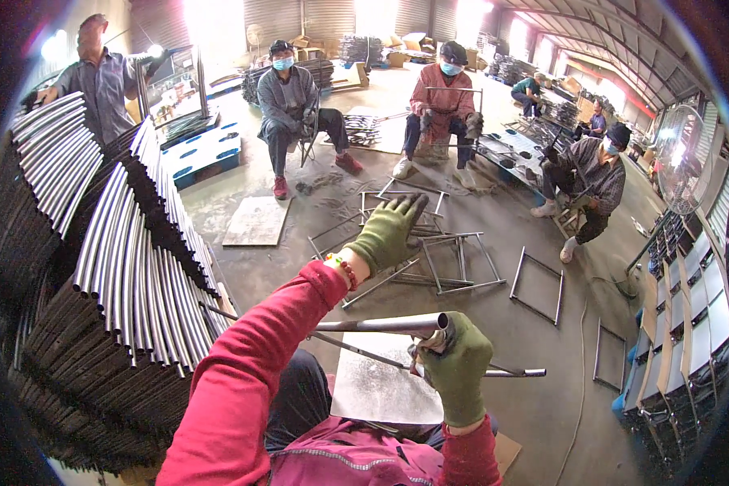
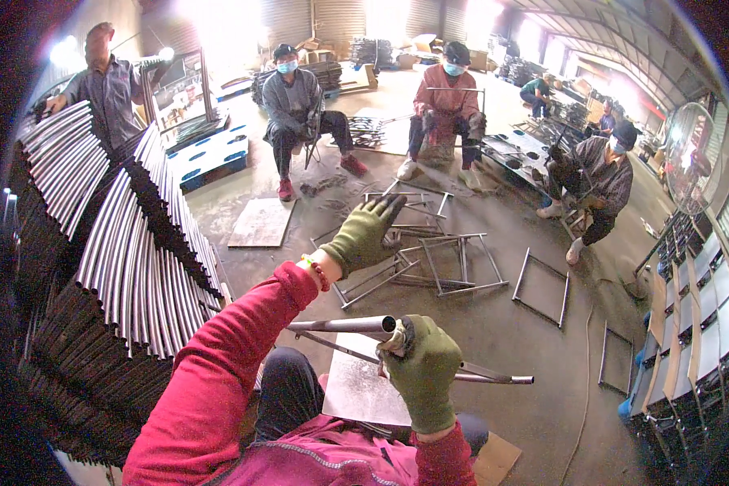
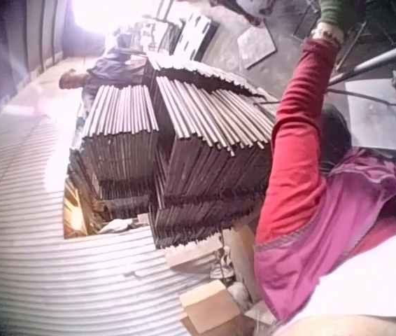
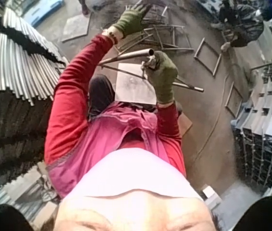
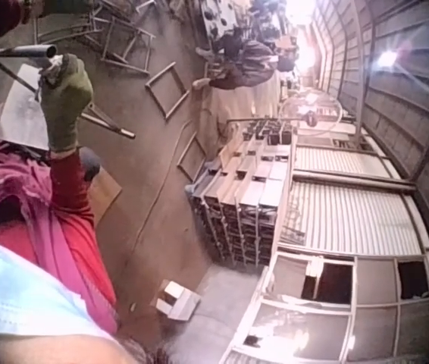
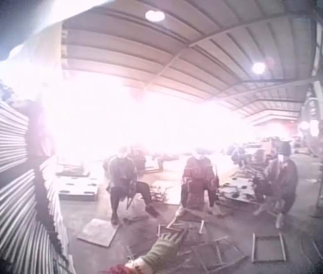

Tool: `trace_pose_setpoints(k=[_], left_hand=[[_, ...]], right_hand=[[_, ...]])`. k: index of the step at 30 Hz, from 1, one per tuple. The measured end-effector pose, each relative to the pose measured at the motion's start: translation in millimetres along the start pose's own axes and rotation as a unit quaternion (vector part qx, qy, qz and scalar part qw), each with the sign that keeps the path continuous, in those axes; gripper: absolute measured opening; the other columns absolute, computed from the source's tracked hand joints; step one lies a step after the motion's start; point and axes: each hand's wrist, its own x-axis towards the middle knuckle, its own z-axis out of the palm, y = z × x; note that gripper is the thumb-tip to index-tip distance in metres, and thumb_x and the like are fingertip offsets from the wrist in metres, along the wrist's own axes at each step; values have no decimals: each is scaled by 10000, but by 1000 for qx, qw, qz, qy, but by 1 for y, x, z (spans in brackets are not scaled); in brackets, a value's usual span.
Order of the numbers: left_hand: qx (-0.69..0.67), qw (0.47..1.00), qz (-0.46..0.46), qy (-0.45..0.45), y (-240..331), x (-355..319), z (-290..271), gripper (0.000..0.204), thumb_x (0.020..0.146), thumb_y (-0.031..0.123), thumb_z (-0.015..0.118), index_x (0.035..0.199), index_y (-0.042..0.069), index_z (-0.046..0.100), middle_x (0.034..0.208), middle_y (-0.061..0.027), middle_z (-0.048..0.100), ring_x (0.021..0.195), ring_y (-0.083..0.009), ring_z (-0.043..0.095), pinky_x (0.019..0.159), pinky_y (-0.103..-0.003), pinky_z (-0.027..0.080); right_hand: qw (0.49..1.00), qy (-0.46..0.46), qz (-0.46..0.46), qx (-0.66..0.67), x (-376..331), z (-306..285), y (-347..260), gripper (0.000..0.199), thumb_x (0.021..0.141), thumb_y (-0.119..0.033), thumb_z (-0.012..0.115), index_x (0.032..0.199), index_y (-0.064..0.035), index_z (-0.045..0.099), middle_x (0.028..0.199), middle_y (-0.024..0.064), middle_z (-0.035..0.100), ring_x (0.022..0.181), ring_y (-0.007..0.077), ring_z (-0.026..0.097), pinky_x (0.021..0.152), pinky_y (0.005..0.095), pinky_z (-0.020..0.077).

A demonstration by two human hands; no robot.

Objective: Clean or polish metal furniture frames using steel wool to remove residues or prepare for further finishing.

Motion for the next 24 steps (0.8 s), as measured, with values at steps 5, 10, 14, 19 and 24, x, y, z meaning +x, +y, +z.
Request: trace_pose_setpoints(k=[5, 10, 14, 19, 24], left_hand=[[79, 977, 28, -197, -2, 4, 8, 583, 740, 378, 600, 1207, 51, 476, 1172, -196, 536, 1077, -371, 507, 924, -436, 394], [-12, 932, -2, -361, -15, -29, 36, 448, 740, 417, 586, 1030, 76, 591, 905, -168, 640, 863, -359, 600, 753, -429, 472], [-50, 921, -42, -384, -18, -33, 25, 470, 743, 430, 586, 1054, 78, 584, 944, -176, 632, 874, -363, 589, 750, -426, 458], [-82, 924, -35, -373, -29, -40, 21, 422, 778, 409, 569, 1028, 71, 593, 945, -169, 630, 864, -359, 583, 745, -411, 451], [-97, 926, -21, -364, -32, -43, 9, 404, 791, 398, 549, 1020, 67, 595, 959, -182, 623, 887, -366, 582, 749, -429, 452]], right_hand=[[1000, -18, 18, -3, -3, 1, 1, 276, 554, -165, 733, 748, -91, 552, 657, 86, 543, 586, 296, 562, 520, 382, 433], [1000, -16, 13, 15, -2, 3, -4, 291, 548, -169, 737, 751, -88, 545, 655, 87, 538, 581, 293, 562, 519, 381, 431], [1000, -16, 4, -10, -1, 3, -3, 287, 552, -164, 737, 753, -85, 547, 652, 89, 541, 577, 296, 562, 514, 379, 432], [1000, -9, -17, -17, 1, 10, 0, 293, 550, -167, 746, 759, -86, 558, 657, 92, 546, 563, 304, 559, 502, 384, 432], [1000, -11, 15, 2, 0, 12, -7, 302, 547, -140, 749, 799, -79, 594, 676, 99, 579, 582, 289, 588, 514, 355, 450]])
